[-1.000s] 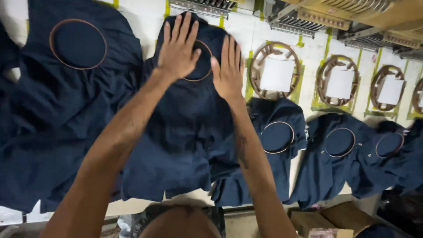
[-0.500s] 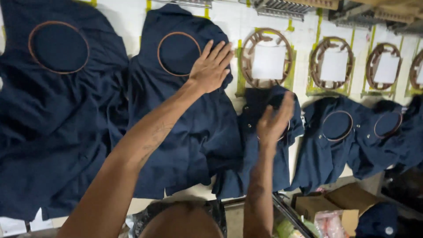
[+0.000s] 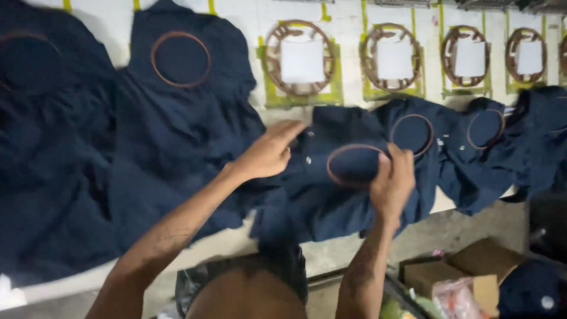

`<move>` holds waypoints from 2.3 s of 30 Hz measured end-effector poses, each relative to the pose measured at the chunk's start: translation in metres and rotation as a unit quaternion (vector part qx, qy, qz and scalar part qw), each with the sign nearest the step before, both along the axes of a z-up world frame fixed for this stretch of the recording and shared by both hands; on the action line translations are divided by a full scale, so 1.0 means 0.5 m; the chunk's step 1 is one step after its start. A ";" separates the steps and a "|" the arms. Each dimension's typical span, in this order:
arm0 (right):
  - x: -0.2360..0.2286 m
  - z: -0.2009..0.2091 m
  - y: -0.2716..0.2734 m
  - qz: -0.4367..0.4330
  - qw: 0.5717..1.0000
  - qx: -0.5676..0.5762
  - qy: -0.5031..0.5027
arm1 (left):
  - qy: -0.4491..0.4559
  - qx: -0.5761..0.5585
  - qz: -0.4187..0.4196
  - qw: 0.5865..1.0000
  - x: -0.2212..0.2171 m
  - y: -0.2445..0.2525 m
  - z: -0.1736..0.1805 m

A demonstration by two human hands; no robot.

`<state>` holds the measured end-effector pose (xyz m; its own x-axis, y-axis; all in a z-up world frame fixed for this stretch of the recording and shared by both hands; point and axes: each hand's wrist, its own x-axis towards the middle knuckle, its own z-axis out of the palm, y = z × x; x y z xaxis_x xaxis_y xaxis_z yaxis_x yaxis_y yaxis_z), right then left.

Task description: Hooping shirts and mounting them onto a multi-head industrial embroidery machine for production.

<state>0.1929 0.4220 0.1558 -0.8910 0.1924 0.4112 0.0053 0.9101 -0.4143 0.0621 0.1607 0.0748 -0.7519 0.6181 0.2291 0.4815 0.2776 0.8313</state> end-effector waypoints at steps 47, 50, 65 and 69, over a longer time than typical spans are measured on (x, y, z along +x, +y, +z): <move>0.160 0.003 0.108 0.186 0.884 -0.425 -0.054 | -0.157 0.161 0.234 0.946 0.369 0.362 0.187; 0.112 -0.090 0.136 0.074 0.855 -0.513 -0.031 | -0.155 0.231 0.195 0.941 0.396 0.380 0.166; 0.106 -0.029 0.137 0.137 0.828 -0.524 -0.147 | -0.297 0.087 0.279 0.909 0.367 0.327 0.122; 0.131 -0.017 0.133 0.156 0.873 -0.435 -0.155 | -0.307 0.112 0.278 0.903 0.377 0.324 0.155</move>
